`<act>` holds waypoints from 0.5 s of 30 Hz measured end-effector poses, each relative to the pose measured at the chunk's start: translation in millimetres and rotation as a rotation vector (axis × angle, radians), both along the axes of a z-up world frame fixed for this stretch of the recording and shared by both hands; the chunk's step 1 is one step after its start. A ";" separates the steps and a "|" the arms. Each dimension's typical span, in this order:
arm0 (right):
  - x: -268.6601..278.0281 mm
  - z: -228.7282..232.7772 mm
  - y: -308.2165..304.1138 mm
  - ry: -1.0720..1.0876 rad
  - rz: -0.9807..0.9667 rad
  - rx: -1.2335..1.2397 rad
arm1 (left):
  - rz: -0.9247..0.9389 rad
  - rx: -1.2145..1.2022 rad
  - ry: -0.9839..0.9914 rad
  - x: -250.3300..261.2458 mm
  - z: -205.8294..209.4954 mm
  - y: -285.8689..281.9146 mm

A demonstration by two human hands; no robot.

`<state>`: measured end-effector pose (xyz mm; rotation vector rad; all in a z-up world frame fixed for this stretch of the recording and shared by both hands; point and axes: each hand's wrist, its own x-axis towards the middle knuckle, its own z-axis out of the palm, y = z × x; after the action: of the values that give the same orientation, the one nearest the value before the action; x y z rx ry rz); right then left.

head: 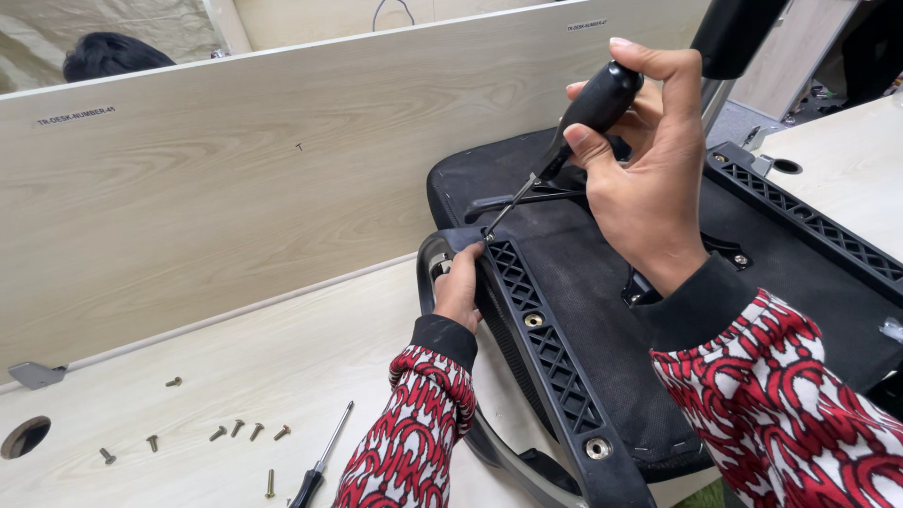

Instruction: The person uses a screwdriver to fasten screws into the underside of an office chair seat, securing the armrests and base plate. The person repeatedly picks up screws from the table and tightens them into place.

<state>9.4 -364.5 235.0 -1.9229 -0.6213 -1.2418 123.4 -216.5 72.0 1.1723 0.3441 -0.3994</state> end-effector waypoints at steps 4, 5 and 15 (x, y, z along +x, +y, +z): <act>8.4 2.7 -2.1 -0.064 -0.072 -0.062 | -0.076 -0.030 -0.028 4.4 -4.3 3.6; 11.0 4.1 -3.0 -0.038 -0.076 -0.047 | -0.091 -0.034 -0.016 6.2 -4.8 4.9; 27.4 23.3 1.7 0.014 -0.042 -0.095 | -0.197 -0.100 -0.079 15.1 -18.4 3.2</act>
<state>36.8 -362.8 258.3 -2.0308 -0.6463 -1.2437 138.5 -213.3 53.5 1.1246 0.1386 -0.5342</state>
